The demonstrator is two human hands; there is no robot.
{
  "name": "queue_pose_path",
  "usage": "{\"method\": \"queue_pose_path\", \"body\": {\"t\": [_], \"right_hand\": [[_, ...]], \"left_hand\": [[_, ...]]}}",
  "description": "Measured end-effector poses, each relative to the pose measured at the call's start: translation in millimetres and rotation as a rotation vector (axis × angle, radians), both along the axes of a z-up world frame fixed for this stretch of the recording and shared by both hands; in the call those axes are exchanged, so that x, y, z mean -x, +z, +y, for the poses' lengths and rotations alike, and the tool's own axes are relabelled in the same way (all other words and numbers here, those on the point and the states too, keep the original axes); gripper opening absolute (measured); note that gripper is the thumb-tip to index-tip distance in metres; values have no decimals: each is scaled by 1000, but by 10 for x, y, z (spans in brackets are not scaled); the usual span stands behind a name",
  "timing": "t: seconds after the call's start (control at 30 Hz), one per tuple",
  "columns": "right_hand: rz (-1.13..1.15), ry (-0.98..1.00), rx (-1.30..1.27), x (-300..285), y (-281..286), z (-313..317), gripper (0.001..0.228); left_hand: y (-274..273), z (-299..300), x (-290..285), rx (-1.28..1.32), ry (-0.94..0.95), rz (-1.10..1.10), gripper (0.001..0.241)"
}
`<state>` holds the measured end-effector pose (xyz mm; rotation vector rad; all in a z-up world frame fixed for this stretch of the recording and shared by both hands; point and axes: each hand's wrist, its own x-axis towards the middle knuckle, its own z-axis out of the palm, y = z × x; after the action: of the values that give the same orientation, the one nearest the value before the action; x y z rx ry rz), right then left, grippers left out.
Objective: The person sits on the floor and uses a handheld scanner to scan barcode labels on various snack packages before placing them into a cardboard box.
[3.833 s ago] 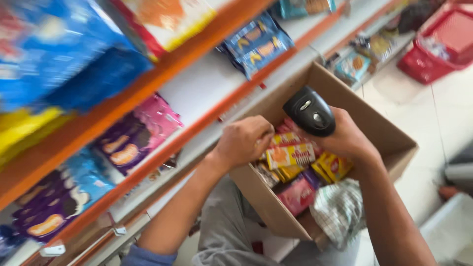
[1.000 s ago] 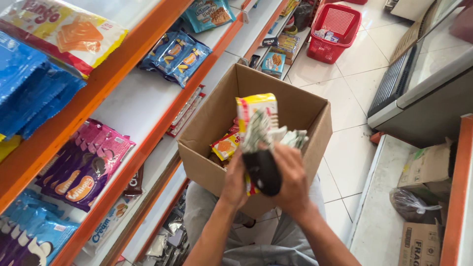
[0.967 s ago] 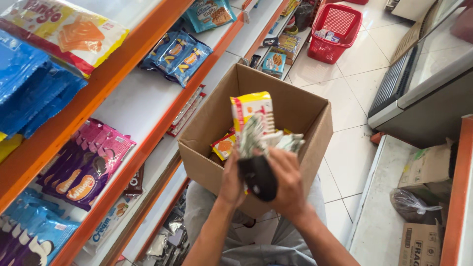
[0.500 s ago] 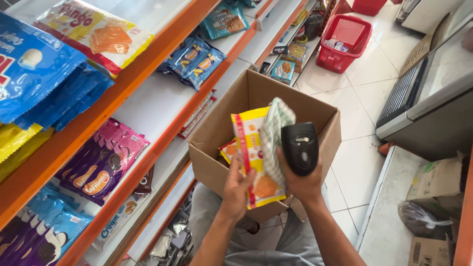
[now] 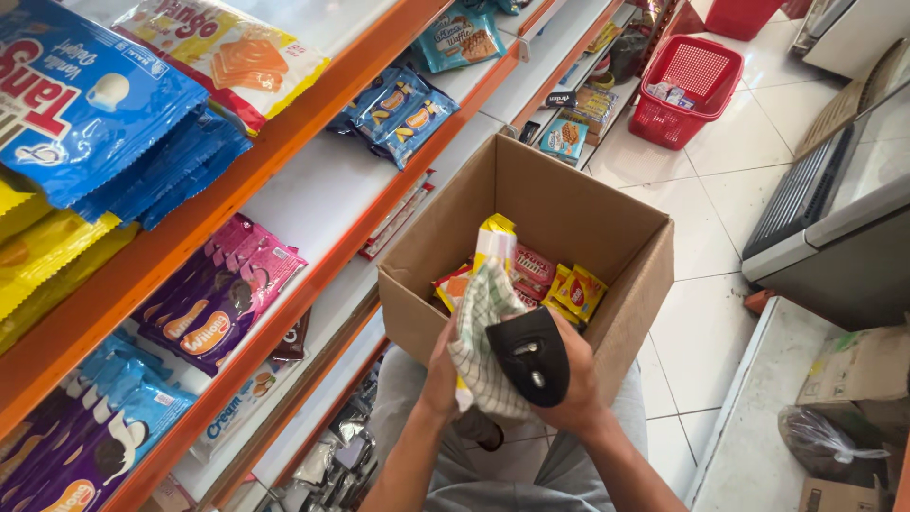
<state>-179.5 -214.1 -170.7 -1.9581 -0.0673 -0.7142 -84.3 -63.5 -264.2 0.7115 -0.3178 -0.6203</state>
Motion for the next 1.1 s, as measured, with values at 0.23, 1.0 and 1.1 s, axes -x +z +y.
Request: {"method": "queue_pose_path", "body": {"t": [0.23,1.0,1.1], "right_hand": [[-67,-303,150,-204,448,57,48],[-57,-216,326,-77,250,30,54],[37,-213,435,61,144,-46,55]], "left_hand": [[22,87,131,0,-259,-4,68],[339,-90,11,133,-51,147,62],[437,-93,-69,116,17,189,59]]}}
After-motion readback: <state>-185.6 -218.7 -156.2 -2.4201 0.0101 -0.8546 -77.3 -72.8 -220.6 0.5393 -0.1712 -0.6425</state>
